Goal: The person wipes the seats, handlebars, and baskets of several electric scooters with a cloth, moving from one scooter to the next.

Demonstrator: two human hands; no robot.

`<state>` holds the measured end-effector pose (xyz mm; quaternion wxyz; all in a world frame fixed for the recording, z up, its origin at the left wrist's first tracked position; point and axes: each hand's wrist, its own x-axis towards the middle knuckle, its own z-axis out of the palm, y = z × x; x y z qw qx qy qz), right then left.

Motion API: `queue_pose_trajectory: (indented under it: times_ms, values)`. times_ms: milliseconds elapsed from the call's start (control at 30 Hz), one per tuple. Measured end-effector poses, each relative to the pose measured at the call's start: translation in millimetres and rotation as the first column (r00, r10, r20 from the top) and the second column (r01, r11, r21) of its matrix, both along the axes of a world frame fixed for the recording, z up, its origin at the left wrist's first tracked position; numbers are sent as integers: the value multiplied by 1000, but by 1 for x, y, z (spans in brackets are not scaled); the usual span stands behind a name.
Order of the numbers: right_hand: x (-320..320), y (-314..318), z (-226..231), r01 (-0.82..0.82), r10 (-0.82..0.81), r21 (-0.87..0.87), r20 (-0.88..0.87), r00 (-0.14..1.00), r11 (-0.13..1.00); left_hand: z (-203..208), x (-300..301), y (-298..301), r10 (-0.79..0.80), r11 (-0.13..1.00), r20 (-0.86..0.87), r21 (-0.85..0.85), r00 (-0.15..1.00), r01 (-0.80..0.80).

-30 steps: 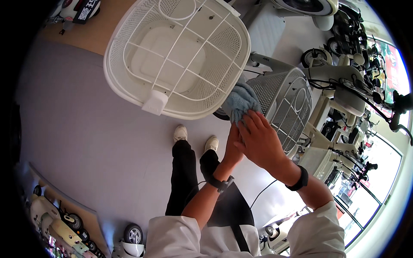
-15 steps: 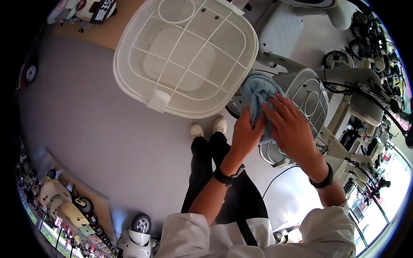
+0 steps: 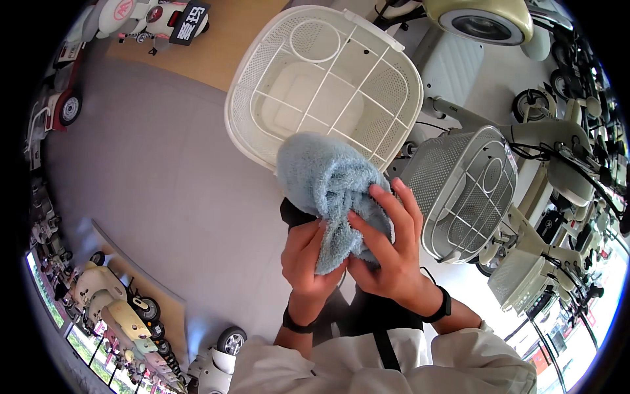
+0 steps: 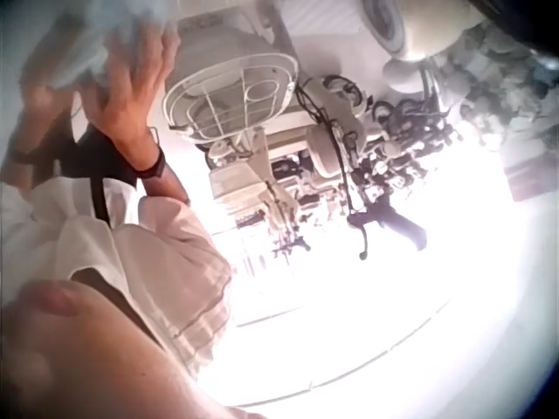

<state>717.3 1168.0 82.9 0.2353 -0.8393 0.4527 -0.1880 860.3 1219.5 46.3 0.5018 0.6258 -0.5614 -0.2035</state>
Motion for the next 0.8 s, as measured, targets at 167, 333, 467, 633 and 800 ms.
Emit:
queue_pose_trajectory:
  times_ms: [167,333,467,633,800]
  values:
    - [72,-24,-28,113,-42,-132,451,891,985,12,70,-46,18,972,153,-233,988,18]
    - [150,-98,-25,-63,98,-231,146,984,971,-19,143,-107,63,977,4,-205,998,-61]
    - [205,-146,-62,-195,179,-48,-233,956,980,-96,161,-135,171,967,-673,256,720,10]
    - [225,-193,-63,-314,270,-25,-447,853,949,-132,165,-169,141,937,-937,230,320,263]
    - [208,-271,-75,-273,219,-19,-546,809,962,-164,164,-259,-67,808,-983,47,172,587]
